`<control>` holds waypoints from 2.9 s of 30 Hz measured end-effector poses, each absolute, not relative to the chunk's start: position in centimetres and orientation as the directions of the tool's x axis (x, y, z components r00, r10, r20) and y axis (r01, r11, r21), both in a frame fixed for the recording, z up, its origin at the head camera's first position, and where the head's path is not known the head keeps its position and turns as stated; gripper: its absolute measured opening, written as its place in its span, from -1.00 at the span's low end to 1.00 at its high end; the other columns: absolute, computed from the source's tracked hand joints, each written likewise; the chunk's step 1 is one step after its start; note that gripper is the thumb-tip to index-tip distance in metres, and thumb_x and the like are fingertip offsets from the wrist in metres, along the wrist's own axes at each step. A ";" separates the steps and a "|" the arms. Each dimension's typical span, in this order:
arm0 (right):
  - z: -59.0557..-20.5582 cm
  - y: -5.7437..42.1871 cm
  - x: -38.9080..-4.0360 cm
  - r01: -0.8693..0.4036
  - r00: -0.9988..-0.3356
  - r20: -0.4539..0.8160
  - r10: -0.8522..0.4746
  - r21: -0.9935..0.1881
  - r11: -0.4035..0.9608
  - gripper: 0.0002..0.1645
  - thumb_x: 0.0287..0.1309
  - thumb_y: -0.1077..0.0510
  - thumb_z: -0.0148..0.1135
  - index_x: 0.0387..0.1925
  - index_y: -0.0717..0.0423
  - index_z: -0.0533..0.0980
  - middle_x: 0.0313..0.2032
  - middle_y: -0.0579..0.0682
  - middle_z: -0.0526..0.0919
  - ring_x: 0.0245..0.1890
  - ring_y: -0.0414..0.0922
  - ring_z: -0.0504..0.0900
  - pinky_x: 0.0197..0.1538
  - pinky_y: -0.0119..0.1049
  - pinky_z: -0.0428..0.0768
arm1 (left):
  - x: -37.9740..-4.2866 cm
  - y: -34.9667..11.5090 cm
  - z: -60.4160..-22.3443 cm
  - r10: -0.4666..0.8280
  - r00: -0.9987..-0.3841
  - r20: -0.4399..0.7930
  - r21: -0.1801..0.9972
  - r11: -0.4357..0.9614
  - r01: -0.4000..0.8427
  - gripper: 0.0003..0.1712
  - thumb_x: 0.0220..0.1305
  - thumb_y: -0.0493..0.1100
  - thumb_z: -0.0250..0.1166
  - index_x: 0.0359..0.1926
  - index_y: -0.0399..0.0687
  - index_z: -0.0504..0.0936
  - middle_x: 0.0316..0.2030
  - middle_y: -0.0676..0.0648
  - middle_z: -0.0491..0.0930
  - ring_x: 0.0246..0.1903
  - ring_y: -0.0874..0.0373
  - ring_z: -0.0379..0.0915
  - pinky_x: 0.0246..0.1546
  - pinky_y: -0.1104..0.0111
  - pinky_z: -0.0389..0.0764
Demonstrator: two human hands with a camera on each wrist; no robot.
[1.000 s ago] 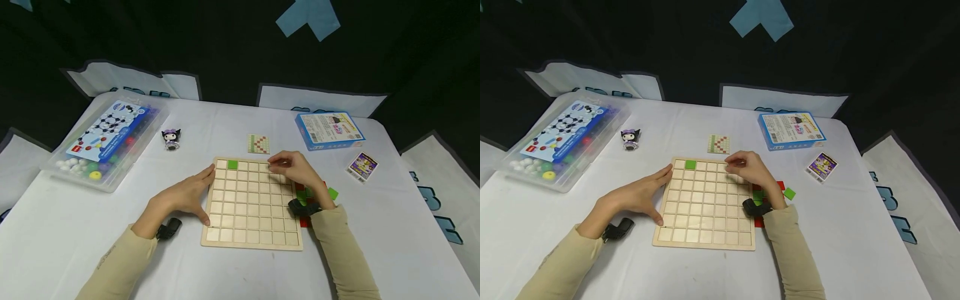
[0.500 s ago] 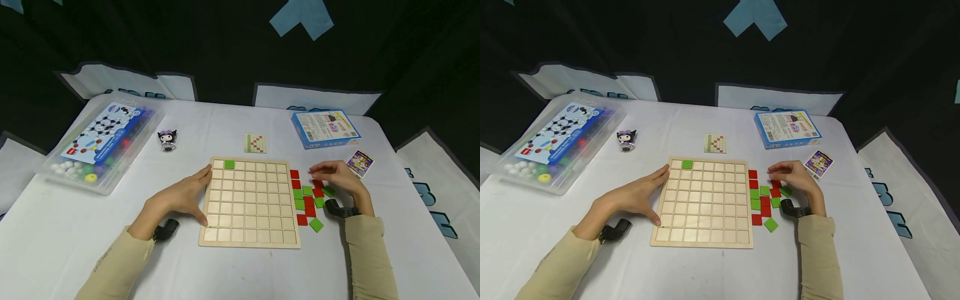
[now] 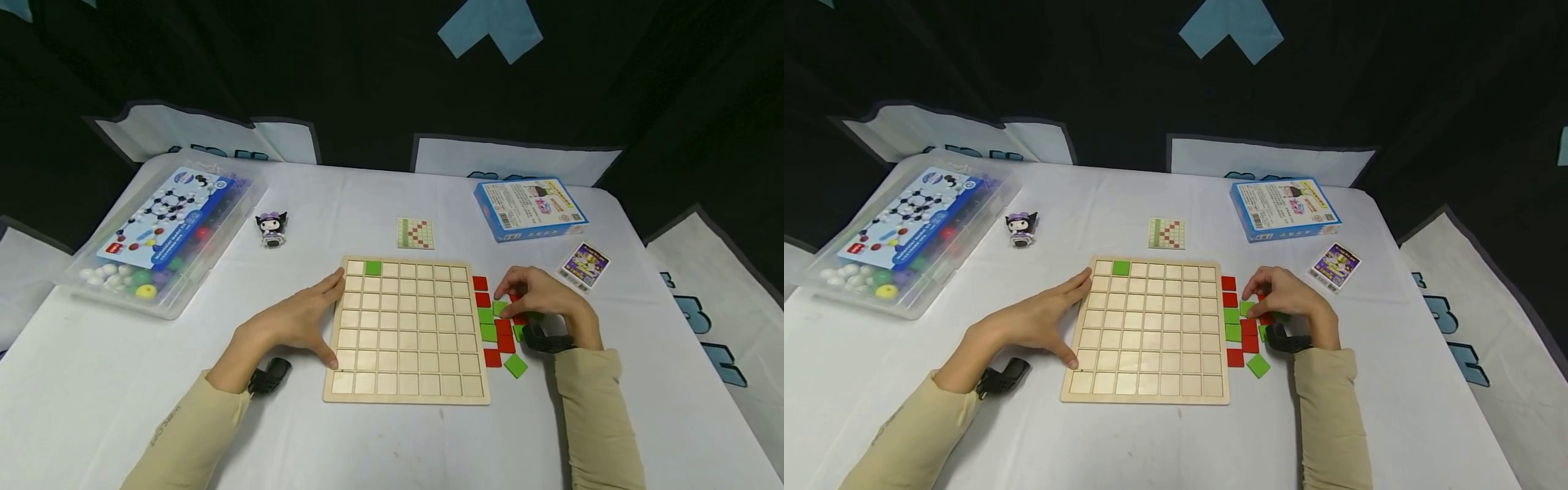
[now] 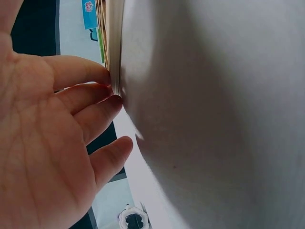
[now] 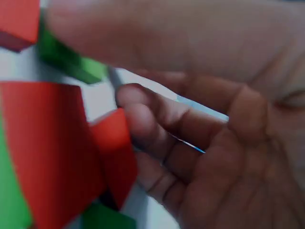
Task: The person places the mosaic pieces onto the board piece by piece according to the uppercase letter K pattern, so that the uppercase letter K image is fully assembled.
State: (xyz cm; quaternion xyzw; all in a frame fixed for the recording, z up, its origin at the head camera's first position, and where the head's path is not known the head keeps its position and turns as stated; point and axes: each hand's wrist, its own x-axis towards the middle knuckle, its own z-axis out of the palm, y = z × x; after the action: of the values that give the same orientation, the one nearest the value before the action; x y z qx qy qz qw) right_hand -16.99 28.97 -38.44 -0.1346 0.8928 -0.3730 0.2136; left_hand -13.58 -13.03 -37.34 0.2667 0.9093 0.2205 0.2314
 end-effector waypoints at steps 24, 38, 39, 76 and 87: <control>-39.3 27.3 -17.8 -0.076 -0.978 -0.095 -0.186 -0.668 0.741 -0.76 0.01 0.28 0.35 -0.23 0.28 0.60 -0.37 0.14 0.63 -0.41 -0.07 0.49 -0.37 -0.41 0.52 | -13.3 -13.1 -37.3 0.579 -0.759 -0.296 0.506 0.769 0.390 0.54 -0.39 0.12 0.65 0.46 -0.42 -0.10 0.51 -0.30 -0.25 0.49 -0.21 -0.27 0.42 -0.09 0.04; -38.3 22.6 -19.1 -0.132 -0.990 0.079 -0.114 -0.783 0.608 -0.74 0.09 0.25 0.33 -0.16 0.31 0.64 -0.23 0.27 0.70 -0.38 -0.24 0.62 -0.28 -0.49 0.55 | -13.2 -12.7 -37.1 0.563 -0.769 -0.303 0.446 0.797 0.407 0.56 -0.41 0.16 0.65 0.46 -0.42 -0.09 0.50 -0.32 -0.22 0.49 -0.20 -0.22 0.40 -0.13 0.06; -38.2 21.7 -19.2 -0.141 -0.988 0.073 -0.138 -0.795 0.590 -0.73 0.10 0.26 0.33 -0.15 0.32 0.64 -0.22 0.29 0.69 -0.35 -0.19 0.64 -0.27 -0.47 0.56 | -13.2 -12.7 -37.2 0.561 -0.770 -0.305 0.446 0.798 0.405 0.56 -0.41 0.16 0.65 0.46 -0.42 -0.09 0.50 -0.31 -0.22 0.49 -0.19 -0.23 0.41 -0.13 0.05; -38.7 8.7 -18.8 -0.327 -0.885 0.008 -0.466 -0.722 0.609 -0.86 0.10 0.31 0.30 -0.28 0.26 0.70 -0.32 0.12 0.74 -0.44 -0.16 0.66 -0.36 -0.42 0.60 | -13.2 -12.7 -36.8 0.559 -0.764 -0.321 0.442 0.802 0.401 0.60 -0.41 0.21 0.64 0.47 -0.37 -0.16 0.51 -0.26 -0.30 0.51 -0.10 -0.31 0.43 -0.11 0.01; -38.7 8.0 -18.6 -0.371 -0.908 0.083 -0.411 -0.618 0.693 -0.96 0.03 0.36 0.31 -0.45 0.25 0.67 -0.41 0.07 0.65 -0.45 -0.12 0.59 -0.38 -0.41 0.56 | -13.4 -12.8 -36.9 0.562 -0.762 -0.322 0.424 0.805 0.415 0.61 -0.42 0.23 0.63 0.47 -0.37 -0.15 0.51 -0.26 -0.29 0.51 -0.10 -0.30 0.42 -0.11 0.03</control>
State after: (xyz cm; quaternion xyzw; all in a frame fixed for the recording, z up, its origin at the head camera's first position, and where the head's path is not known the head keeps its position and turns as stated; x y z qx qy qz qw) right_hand -18.56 8.02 -38.74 -0.2127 0.9197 -0.3287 0.0308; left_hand -13.37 -12.76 -36.93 0.2642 0.9238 0.1662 0.2216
